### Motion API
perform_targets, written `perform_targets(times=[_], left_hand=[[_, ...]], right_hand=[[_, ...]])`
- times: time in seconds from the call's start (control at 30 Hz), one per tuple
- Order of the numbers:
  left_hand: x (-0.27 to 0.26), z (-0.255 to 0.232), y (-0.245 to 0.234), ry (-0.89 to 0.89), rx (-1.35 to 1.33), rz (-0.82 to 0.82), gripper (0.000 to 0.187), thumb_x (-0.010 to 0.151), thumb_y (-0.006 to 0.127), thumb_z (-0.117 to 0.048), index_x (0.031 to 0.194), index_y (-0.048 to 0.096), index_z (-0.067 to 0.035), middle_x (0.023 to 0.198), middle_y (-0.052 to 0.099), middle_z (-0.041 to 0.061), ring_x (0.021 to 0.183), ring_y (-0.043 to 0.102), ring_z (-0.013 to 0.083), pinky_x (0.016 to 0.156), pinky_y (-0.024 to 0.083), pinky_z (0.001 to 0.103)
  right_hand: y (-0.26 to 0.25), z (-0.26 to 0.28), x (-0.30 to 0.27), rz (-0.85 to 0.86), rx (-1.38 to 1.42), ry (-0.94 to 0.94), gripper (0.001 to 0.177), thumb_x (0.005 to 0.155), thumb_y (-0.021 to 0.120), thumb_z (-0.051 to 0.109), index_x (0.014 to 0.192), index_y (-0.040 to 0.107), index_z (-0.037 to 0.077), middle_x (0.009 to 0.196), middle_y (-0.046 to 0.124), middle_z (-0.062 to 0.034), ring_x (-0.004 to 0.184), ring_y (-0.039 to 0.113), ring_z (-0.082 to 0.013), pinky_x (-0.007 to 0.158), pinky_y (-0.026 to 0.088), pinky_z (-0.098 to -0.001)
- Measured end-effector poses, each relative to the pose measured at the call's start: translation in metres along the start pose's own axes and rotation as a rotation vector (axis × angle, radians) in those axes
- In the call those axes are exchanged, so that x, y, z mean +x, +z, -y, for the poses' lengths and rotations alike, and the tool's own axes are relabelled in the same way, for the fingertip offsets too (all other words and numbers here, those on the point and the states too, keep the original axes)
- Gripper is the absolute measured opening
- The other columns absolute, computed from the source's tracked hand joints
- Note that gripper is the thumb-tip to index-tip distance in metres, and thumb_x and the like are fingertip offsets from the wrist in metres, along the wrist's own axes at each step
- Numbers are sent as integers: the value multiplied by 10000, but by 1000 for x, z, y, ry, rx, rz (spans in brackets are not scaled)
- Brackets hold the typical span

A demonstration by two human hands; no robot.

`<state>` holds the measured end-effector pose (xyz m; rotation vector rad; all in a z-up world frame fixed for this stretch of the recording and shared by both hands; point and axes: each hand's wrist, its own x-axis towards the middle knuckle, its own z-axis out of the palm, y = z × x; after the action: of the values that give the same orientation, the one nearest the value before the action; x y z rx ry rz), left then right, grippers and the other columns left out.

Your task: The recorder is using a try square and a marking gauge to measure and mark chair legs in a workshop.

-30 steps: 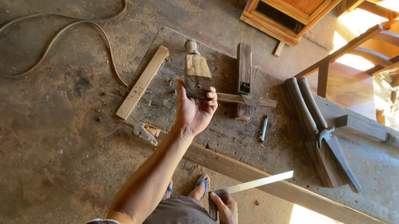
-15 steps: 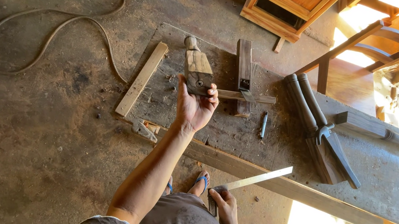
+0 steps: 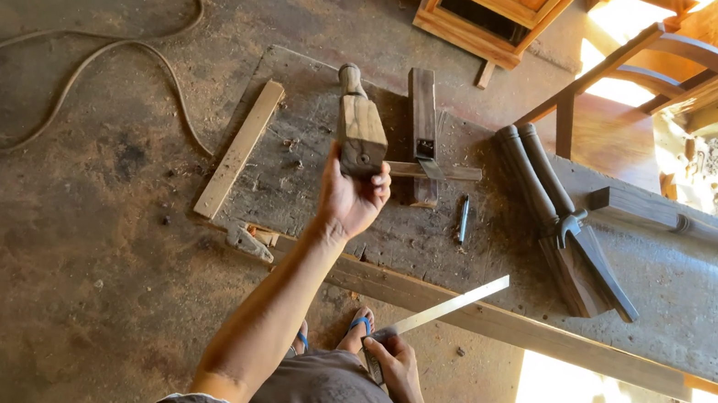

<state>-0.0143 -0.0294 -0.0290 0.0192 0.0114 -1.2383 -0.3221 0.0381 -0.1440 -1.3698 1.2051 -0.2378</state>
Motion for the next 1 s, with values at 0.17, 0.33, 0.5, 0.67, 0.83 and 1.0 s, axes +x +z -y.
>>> perform_targets(times=[0.17,0.33,0.5,0.67,0.83,1.0], left_hand=[[12,-10,8,3,-21,57,782,1004,382,-739,1191,551,0,922,612,133,739,524,177,636,449,302],[11,-12,9,3,-30,44,798,1003,372,-753,1206,552,-2,926,605,138,747,521,178,644,448,301],[9,-11,15,8,-25,18,831,986,353,-774,1196,552,5,918,601,138,747,522,179,639,447,300],[10,-12,14,19,-18,41,818,1005,330,-758,1198,556,4,915,597,137,749,515,180,644,444,301],[10,-12,15,15,-21,24,834,1008,316,-764,1190,556,14,911,595,135,745,511,179,640,444,300],[9,-12,16,31,-15,41,819,1009,326,-758,1201,555,5,912,597,136,747,514,174,636,442,297]], right_hand=[[-8,-32,10,-24,96,19,299,855,773,241,986,764,-27,824,747,-78,734,652,-139,666,516,-300],[-9,-45,16,-68,91,56,293,861,765,237,993,770,-24,833,766,-83,743,679,-146,685,539,-294],[-6,-43,15,-29,113,32,296,864,775,232,1009,767,-25,845,760,-84,745,669,-142,671,530,-298],[-6,-40,13,-39,104,51,316,854,774,246,1022,766,-21,863,776,-88,752,684,-143,672,541,-301],[-6,-39,12,-44,94,53,342,852,780,262,1031,767,-28,870,773,-99,753,679,-150,672,539,-308],[-6,-36,12,-37,88,59,326,850,766,251,1036,765,-17,874,780,-93,757,692,-150,683,550,-309]])
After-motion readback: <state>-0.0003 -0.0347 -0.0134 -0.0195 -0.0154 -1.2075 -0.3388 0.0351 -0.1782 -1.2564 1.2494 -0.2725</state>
